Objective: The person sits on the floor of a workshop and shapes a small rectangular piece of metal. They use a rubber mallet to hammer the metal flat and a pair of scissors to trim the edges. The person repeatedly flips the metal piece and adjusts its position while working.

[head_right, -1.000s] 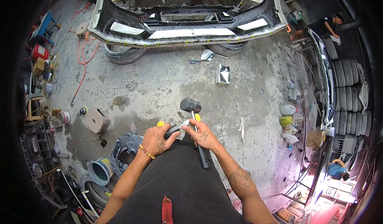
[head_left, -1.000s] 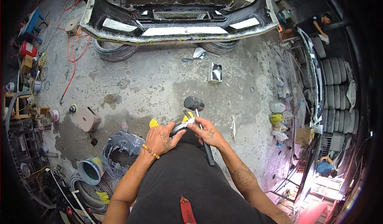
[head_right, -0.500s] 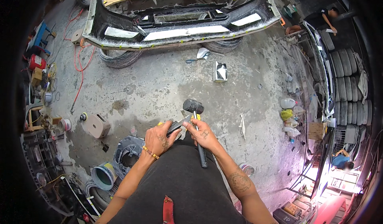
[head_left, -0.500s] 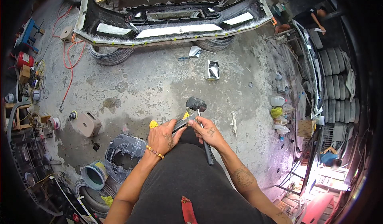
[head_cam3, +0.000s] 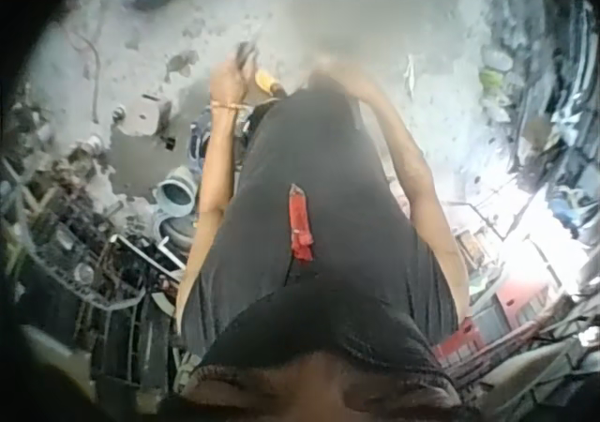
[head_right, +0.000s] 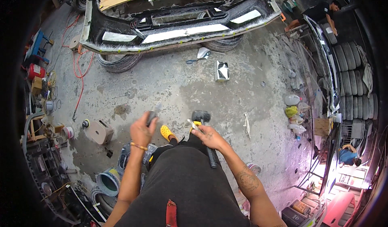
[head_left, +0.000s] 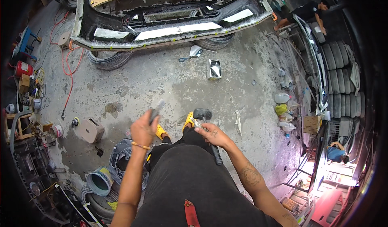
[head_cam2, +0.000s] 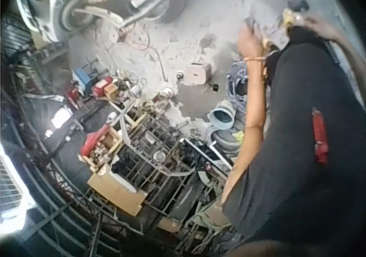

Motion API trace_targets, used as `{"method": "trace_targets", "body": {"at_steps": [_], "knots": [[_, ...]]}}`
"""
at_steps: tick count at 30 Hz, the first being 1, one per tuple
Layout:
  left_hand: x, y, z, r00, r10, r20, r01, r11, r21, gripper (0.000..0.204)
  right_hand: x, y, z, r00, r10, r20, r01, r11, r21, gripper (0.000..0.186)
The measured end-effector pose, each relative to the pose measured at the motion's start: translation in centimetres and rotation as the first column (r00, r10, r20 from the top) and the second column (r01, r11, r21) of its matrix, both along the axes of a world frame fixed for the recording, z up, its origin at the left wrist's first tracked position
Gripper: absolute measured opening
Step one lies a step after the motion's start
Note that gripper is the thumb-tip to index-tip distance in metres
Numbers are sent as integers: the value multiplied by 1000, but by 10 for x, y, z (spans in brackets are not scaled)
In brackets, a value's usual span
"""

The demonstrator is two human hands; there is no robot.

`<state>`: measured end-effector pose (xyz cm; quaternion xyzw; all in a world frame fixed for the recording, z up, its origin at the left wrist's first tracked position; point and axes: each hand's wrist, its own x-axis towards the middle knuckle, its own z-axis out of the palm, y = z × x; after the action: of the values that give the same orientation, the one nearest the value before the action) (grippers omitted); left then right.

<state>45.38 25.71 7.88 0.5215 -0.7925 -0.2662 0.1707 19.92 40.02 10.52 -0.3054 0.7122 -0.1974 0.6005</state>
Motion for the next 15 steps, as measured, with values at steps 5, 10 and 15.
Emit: {"method": "trace_targets", "body": {"at_steps": [5, 10, 15], "knots": [[15, -4, -4, 995, -48, -93, 65, 978, 197, 36, -7, 17, 3, 980, -166, 111, 155, 983, 102, 43], [-23, 31, 18, 916, -328, -232, 387, 874, 293, 43, 2, 3, 33, 973, -144, 183, 142, 990, 23, 32], [-40, 38, 42, 864, -464, -197, 504, 809, 303, 44, 6, 3, 45, 982, -134, 132, 142, 988, -54, 31]]}}
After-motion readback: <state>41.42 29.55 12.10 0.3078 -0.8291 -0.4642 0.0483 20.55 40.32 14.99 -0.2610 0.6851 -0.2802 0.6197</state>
